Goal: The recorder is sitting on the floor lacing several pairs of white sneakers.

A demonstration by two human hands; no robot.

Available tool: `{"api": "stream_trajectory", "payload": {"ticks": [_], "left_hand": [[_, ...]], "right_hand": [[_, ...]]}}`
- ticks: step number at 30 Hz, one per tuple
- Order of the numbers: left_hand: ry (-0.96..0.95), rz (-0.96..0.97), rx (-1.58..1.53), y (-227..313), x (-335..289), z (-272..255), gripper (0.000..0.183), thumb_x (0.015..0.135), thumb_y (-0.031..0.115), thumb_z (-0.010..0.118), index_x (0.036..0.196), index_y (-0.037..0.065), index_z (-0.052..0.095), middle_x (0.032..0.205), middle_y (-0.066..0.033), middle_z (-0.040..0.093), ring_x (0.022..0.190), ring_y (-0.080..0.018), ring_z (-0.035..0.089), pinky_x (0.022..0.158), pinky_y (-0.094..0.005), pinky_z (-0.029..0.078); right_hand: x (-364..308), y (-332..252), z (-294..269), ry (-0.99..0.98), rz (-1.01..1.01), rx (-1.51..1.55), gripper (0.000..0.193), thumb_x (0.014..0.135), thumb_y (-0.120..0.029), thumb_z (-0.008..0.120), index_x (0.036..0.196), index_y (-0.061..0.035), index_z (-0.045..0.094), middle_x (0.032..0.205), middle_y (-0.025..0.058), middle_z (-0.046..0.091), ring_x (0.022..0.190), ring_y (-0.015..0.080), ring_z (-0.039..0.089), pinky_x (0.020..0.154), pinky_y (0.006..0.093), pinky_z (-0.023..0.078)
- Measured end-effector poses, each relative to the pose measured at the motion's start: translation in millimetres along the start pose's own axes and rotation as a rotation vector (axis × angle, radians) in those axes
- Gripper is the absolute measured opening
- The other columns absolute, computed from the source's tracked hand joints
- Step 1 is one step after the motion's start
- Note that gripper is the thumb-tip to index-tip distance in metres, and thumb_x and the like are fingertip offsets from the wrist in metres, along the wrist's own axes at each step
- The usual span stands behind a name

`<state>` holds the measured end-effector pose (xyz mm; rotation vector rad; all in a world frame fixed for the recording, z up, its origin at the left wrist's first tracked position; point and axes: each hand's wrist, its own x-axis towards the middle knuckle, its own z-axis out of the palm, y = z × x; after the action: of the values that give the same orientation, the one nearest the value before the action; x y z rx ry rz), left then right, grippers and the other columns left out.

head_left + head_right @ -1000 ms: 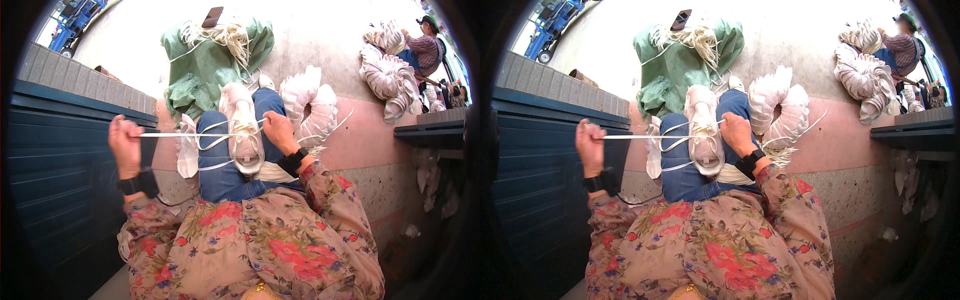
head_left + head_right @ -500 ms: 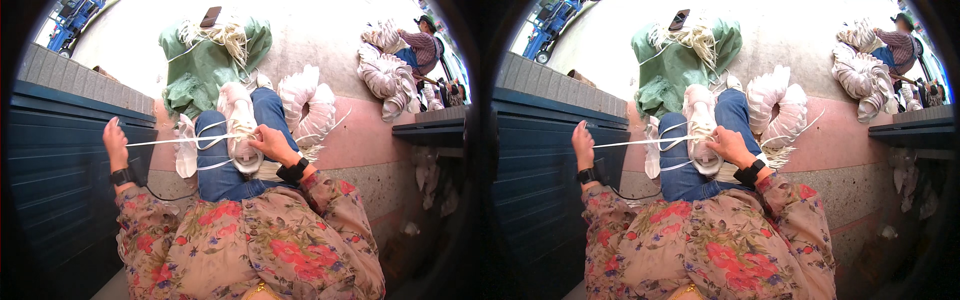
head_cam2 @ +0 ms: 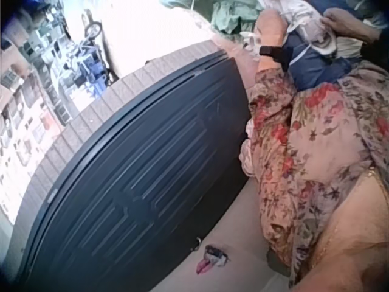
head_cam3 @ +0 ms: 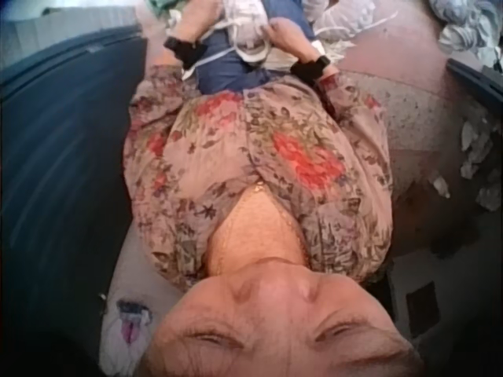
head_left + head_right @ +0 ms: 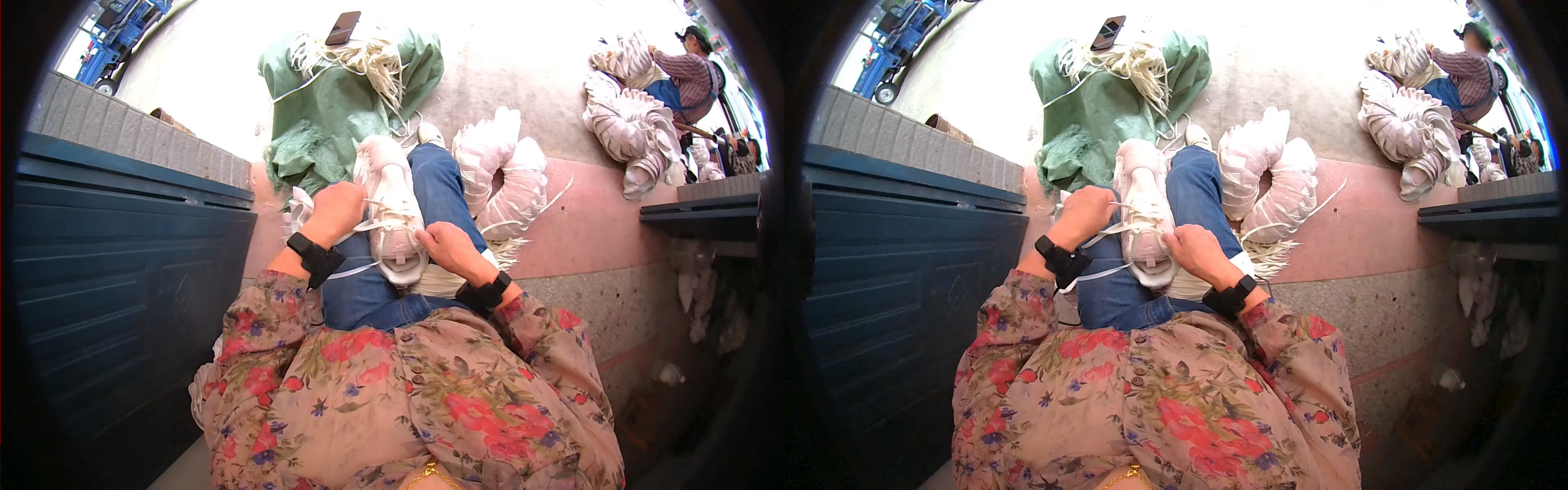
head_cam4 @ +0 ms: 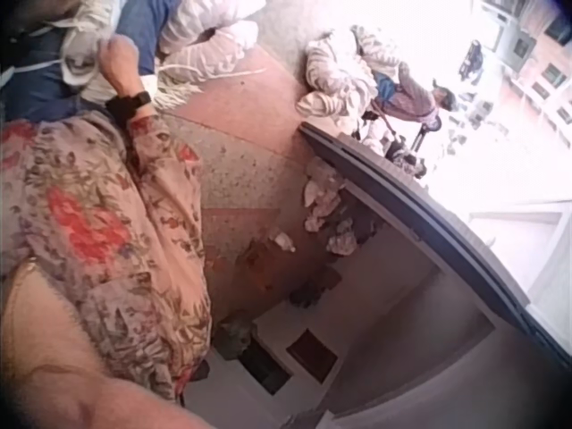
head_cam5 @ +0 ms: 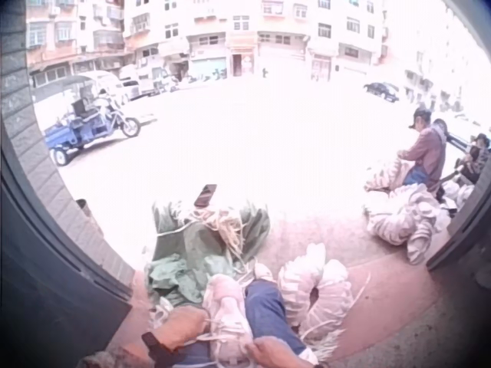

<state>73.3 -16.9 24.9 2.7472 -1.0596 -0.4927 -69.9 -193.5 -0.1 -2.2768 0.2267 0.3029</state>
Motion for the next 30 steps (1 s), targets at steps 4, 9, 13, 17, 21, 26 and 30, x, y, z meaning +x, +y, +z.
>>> {"api": "stream_trajectory", "payload": {"ticks": [4, 9, 13, 17, 21, 26, 30], "left_hand": [[0.119, 0.029, 0.224, 1, -17, 4, 0.011, 0.077, 0.01, 0.054, 0.068, 0.005, 0.057, 0.073, -0.0131, 0.062, 0.066, -0.0308, 0.062, 0.056, -0.0391, 0.049], [0.415, 0.086, 0.127, -4, -34, 11, 0.017, 0.081, 0.017, 0.056, 0.071, 0.005, 0.052, 0.056, -0.0087, 0.054, 0.051, -0.022, 0.058, 0.045, -0.0348, 0.045], [0.031, -0.069, -0.799, -14, -33, -1, 0.022, 0.085, 0.021, 0.056, 0.072, 0.004, 0.048, 0.056, 0.0011, 0.048, 0.045, -0.0118, 0.046, 0.04, -0.0273, 0.035], [-0.43, -0.39, -1.544, -16, -36, -13, 0.017, 0.083, 0.017, 0.058, 0.072, 0.004, 0.054, 0.059, 0.0049, 0.046, 0.048, -0.0041, 0.038, 0.042, -0.0214, 0.029], [-0.156, -0.138, -0.916, -6, -38, -7, 0.013, 0.078, 0.013, 0.061, 0.071, 0.002, 0.057, 0.058, 0.0014, 0.049, 0.048, -0.0055, 0.039, 0.043, -0.0226, 0.031], [0.185, -0.001, -0.608, 3, -32, 18, 0.014, 0.078, 0.012, 0.059, 0.073, 0.0, 0.055, 0.059, -0.0113, 0.052, 0.053, -0.0182, 0.052, 0.049, -0.031, 0.039], [0.445, 0.0, -0.415, 12, -21, 31, 0.01, 0.075, 0.01, 0.053, 0.08, 0.002, 0.049, 0.07, -0.0202, 0.055, 0.067, -0.0399, 0.055, 0.057, -0.0449, 0.044]], "right_hand": [[2, 5, -2, -0.054, -0.012, 0.044, 0.04, 0.085, -0.029, 0.047, 0.067, 0.0043, 0.058, 0.069, 0.0231, 0.057, 0.07, 0.0394, 0.056, 0.065, 0.0455, 0.043], [-18, 31, -23, -0.086, -0.083, 0.365, 0.031, 0.087, -0.023, 0.048, 0.075, 0.0046, 0.056, 0.06, 0.0136, 0.052, 0.056, 0.0234, 0.049, 0.056, 0.033, 0.042], [-58, 74, -53, -0.09, 0.181, 0.875, 0.022, 0.087, -0.021, 0.051, 0.084, -0.0001, 0.059, 0.084, 0.0029, 0.058, 0.08, 0.0133, 0.051, 0.073, 0.0271, 0.041], [-101, 96, -85, 0.253, 0.146, 1.35, 0.02, 0.087, -0.02, 0.051, 0.086, -0.0025, 0.059, 0.092, 0.0022, 0.058, 0.088, 0.0138, 0.051, 0.08, 0.0308, 0.041], [-124, 114, -113, 0.48, 0.003, 1.778, 0.022, 0.09, -0.022, 0.048, 0.08, -0.0056, 0.058, 0.104, 0.0067, 0.059, 0.099, 0.0176, 0.052, 0.086, 0.0364, 0.041], [-107, 98, -117, 0.435, -0.07, 1.867, 0.031, 0.091, -0.025, 0.046, 0.068, -0.0088, 0.056, 0.106, 0.009, 0.06, 0.102, 0.0187, 0.052, 0.089, 0.0386, 0.04], [-90, 88, -113, 0.35, -0.079, 1.853, 0.031, 0.092, -0.026, 0.045, 0.068, -0.0093, 0.056, 0.102, 0.0088, 0.061, 0.101, 0.0185, 0.052, 0.089, 0.0393, 0.04]]}}
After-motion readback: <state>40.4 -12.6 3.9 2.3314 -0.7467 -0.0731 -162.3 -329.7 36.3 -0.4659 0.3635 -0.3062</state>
